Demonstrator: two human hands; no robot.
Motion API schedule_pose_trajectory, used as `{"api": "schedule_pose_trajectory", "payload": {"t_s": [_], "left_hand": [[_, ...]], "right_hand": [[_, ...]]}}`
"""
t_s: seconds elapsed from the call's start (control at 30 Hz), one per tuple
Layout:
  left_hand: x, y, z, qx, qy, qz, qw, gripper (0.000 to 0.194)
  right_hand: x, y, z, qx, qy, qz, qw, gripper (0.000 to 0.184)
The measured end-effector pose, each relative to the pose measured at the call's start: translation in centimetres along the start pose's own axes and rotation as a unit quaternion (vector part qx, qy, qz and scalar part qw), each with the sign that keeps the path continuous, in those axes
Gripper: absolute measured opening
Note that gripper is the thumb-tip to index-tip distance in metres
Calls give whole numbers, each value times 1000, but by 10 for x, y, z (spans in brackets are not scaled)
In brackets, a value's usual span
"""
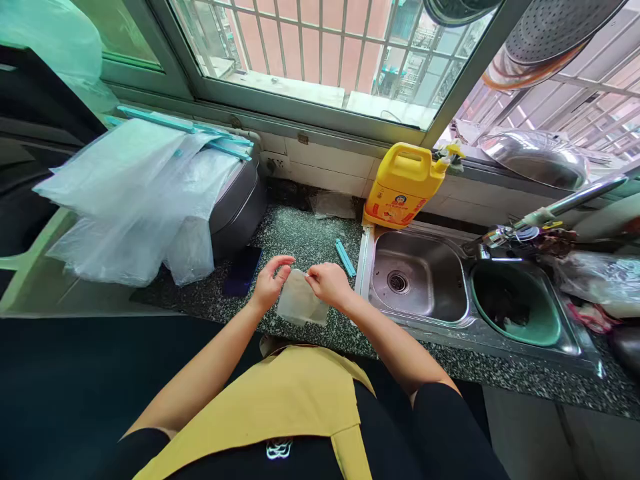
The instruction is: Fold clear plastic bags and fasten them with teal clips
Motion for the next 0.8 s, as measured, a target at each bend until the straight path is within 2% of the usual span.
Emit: {"api": "schedule_pose_trajectory", "payload": {"t_s": [0.07, 0.1, 0.13, 0.17, 0.23, 0.33, 0.43, 0.5, 0.63, 0.8], "left_hand": [[-37, -7, -9, 34, -64, -53, 996, 37], [-53, -9, -14, 37, -116, -92, 988, 39], [-66, -10, -17, 36, -124, -106, 986, 41], [-74, -10, -19, 32, -131, -116, 984, 41], [-76, -9, -20, 17, -117, -107, 987, 41], [-51, -5, -15, -23, -3, -26, 999, 44], [-10, -3, -8, -67, 165, 80, 981, 42], [12, -3, -8, -59, 204, 110, 971, 31], [36, -4, -11, -23, 215, 136, 967, 24], [43, 1, -15, -4, 224, 90, 970, 19]], "right_hand": [[-1, -6, 12, -19, 20, 19, 999, 13], [-1, -7, 15, -24, 20, 19, 999, 13], [-3, -7, 17, -27, 17, 14, 999, 13], [-4, -7, 17, -29, 11, 7, 999, 13], [-6, -6, 13, -33, -4, -8, 999, 12], [-7, -4, 6, -35, -40, -18, 998, 11], [-9, -2, -2, -29, -72, -20, 997, 10], [-14, -1, -8, -24, -87, -29, 995, 7], [-22, 0, -17, 16, -109, -40, 993, 9], [-22, 3, -22, 59, -128, -58, 988, 12]]}}
Point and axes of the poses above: each hand's wrist, its own y-axis away from the middle knuckle, its own z-axis out of the palm, x = y × z, the point moved 3 cm from there along -y, towards the middle knuckle, and after that the axes turned 10 degrees about z, right-handed, at the moved point
